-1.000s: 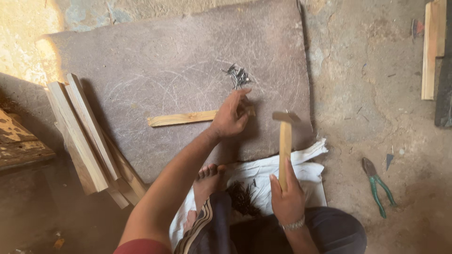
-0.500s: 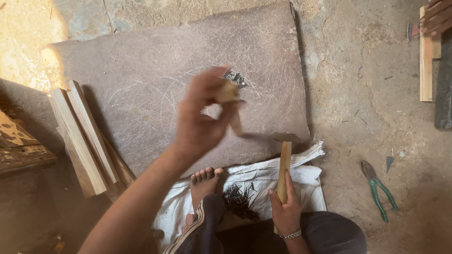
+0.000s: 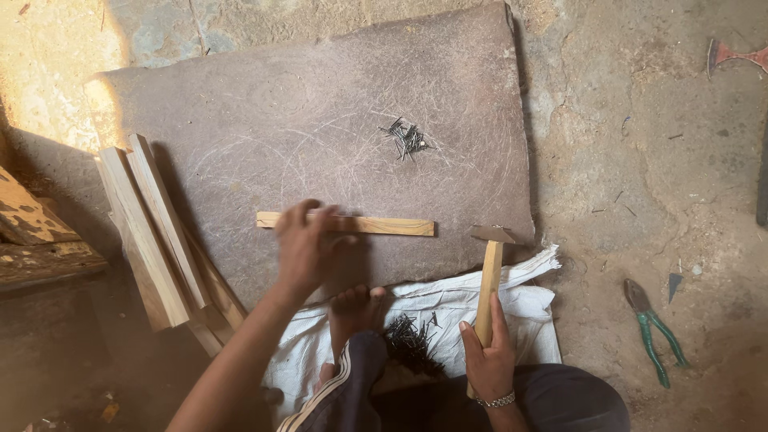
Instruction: The person sits on the floor and repeatedly hammers nails into small wooden strips using a hammer. They pick up each strip, drive a nail into it, and set it aside, continuing this process with multiple pieces.
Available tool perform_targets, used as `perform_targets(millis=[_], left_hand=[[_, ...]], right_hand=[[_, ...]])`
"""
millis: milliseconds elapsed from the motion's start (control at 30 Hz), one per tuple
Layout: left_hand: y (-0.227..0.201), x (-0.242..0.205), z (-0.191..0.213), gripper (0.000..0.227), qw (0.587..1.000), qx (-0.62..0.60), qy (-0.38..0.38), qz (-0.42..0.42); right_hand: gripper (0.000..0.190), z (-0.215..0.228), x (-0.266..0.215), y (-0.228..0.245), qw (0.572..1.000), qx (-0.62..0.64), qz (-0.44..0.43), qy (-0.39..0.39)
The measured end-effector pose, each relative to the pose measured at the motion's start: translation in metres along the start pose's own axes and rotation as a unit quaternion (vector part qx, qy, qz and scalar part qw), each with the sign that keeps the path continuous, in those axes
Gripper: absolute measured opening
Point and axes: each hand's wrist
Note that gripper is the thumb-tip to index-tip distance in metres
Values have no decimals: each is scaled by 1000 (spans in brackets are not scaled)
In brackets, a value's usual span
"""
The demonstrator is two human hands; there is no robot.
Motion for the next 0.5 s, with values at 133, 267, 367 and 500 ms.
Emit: perform_targets(millis=[133,267,367,500], left_hand=[[-19,23,-20,30,995,-1,29,-100],[-24,42,-4,29,990,-8,6,-142],[-42,66,8,34,991,-25,73,-110],[-82,117,-5,26,977,-79,191,55]], right_hand=[[81,1,-2,0,1000,-30,1,2],[81,2,1,0,1000,-4,-26,7],[81,-1,1,-3,1000,-14,7,4],[80,1,-2,-10,998,-27,51,0]])
Point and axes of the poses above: each hand's wrist, its own x-axis towards the middle knuckle, its own z-axis out of the back of the hand, y = z × x, and after that the axes turned 10 degrees about z, right-handed
